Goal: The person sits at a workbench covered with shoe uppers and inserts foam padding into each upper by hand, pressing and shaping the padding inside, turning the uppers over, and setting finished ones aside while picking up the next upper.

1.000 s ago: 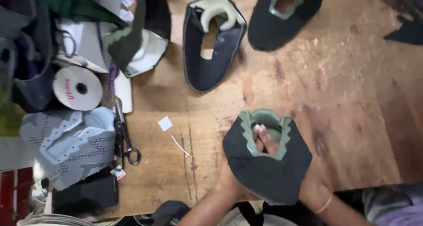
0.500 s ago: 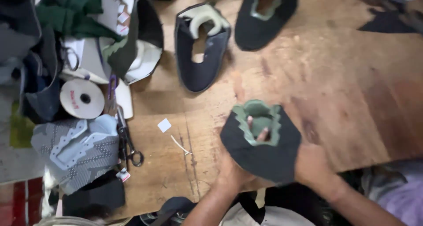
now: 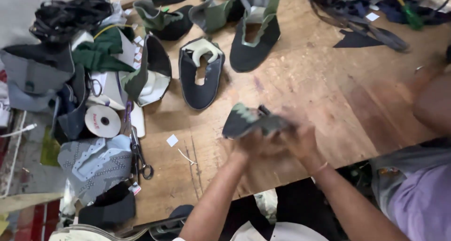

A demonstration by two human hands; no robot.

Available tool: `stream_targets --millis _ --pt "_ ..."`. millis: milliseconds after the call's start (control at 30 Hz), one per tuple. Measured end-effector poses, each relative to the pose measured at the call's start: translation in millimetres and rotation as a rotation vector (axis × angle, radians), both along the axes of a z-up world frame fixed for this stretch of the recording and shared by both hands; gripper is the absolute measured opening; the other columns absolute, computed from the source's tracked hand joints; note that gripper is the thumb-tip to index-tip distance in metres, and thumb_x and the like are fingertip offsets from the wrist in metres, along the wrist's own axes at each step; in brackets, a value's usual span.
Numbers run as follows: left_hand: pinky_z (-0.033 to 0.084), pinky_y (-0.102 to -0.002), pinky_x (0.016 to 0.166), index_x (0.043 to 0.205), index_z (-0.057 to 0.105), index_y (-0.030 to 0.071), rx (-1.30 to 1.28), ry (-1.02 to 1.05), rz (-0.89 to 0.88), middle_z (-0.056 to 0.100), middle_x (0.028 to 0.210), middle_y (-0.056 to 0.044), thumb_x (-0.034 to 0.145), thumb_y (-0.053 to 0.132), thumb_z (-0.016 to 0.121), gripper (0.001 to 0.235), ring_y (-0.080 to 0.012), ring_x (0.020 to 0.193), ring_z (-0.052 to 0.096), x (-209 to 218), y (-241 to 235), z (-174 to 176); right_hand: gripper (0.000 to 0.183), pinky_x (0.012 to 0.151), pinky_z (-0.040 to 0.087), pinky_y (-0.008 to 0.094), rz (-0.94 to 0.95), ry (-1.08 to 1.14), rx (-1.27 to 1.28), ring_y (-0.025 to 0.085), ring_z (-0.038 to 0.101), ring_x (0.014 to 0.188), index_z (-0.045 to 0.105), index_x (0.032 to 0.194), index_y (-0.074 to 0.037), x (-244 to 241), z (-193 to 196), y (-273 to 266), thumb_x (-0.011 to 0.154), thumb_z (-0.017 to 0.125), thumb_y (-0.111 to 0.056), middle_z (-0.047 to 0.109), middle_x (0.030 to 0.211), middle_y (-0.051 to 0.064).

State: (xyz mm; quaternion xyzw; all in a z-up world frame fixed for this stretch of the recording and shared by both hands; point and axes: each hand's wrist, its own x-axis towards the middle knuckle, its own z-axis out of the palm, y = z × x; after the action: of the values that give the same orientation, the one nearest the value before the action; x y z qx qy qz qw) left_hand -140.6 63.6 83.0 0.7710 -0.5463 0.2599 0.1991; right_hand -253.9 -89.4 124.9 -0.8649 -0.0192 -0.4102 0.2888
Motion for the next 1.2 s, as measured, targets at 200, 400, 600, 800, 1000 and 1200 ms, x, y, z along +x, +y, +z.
stream_targets --millis 200,400,600,800,1000,1200 --pt "0.043 -0.049 0.108 0.132 0.060 0.006 0.386 0.694 0.323 0.062 0.133 -0.026 0.070 0.070 0.070 0.090 -0.0412 0.126 0.057 -6 6 58 0.041 0.090 0.052 0.049 -0.458 0.225 -0.317 0.039 0.065 0.103 0.077 0.125 -0.006 -32 -96 19 0.084 0.073 -0.005 0.069 0.105 0.018" --pt "0.051 -0.053 0.091 0.126 0.065 0.007 0.278 0.684 0.311 0.068 0.121 -0.026 0.101 0.026 0.056 0.034 -0.0439 0.108 0.066 3 11 -39 0.020 0.102 0.053 0.042 0.219 0.016 -0.124 0.030 0.065 0.115 0.067 0.111 -0.009 -36 2 34 0.091 0.069 -0.009 0.066 0.119 0.010" --pt "0.053 -0.054 0.090 0.105 0.071 0.006 0.017 0.418 0.339 0.071 0.111 -0.021 0.091 0.020 0.054 0.025 -0.0430 0.101 0.068 35 22 -64 0.045 0.100 0.051 0.040 0.047 0.470 -0.261 0.032 0.061 0.119 0.069 0.122 -0.006 12 -45 20 0.077 0.064 -0.010 0.065 0.127 0.013" --pt "0.047 -0.051 0.091 0.120 0.067 0.003 0.040 0.856 0.317 0.065 0.121 -0.025 0.095 0.027 0.055 0.037 -0.0448 0.110 0.059 50 22 -35 0.062 0.094 0.050 0.044 0.054 0.308 -0.449 0.032 0.058 0.112 0.061 0.135 -0.001 20 -2 55 0.075 0.062 -0.018 0.062 0.131 0.020" --pt "0.049 -0.050 0.100 0.116 0.071 0.005 0.196 0.394 0.203 0.070 0.117 -0.022 0.103 0.028 0.048 0.035 -0.0403 0.111 0.064 46 8 -48 0.056 0.091 0.051 0.043 -0.055 0.510 -0.429 0.030 0.059 0.108 0.062 0.130 0.003 26 -20 58 0.079 0.063 -0.021 0.064 0.128 0.019" --pt "0.049 -0.050 0.091 0.131 0.064 0.016 0.414 1.002 0.373 0.067 0.113 -0.023 0.104 0.035 0.042 0.040 -0.0412 0.102 0.064 35 22 -9 0.047 0.091 0.052 0.042 -0.031 0.515 -0.470 0.029 0.059 0.112 0.064 0.127 0.000 26 -7 57 0.084 0.061 -0.018 0.064 0.131 0.017"
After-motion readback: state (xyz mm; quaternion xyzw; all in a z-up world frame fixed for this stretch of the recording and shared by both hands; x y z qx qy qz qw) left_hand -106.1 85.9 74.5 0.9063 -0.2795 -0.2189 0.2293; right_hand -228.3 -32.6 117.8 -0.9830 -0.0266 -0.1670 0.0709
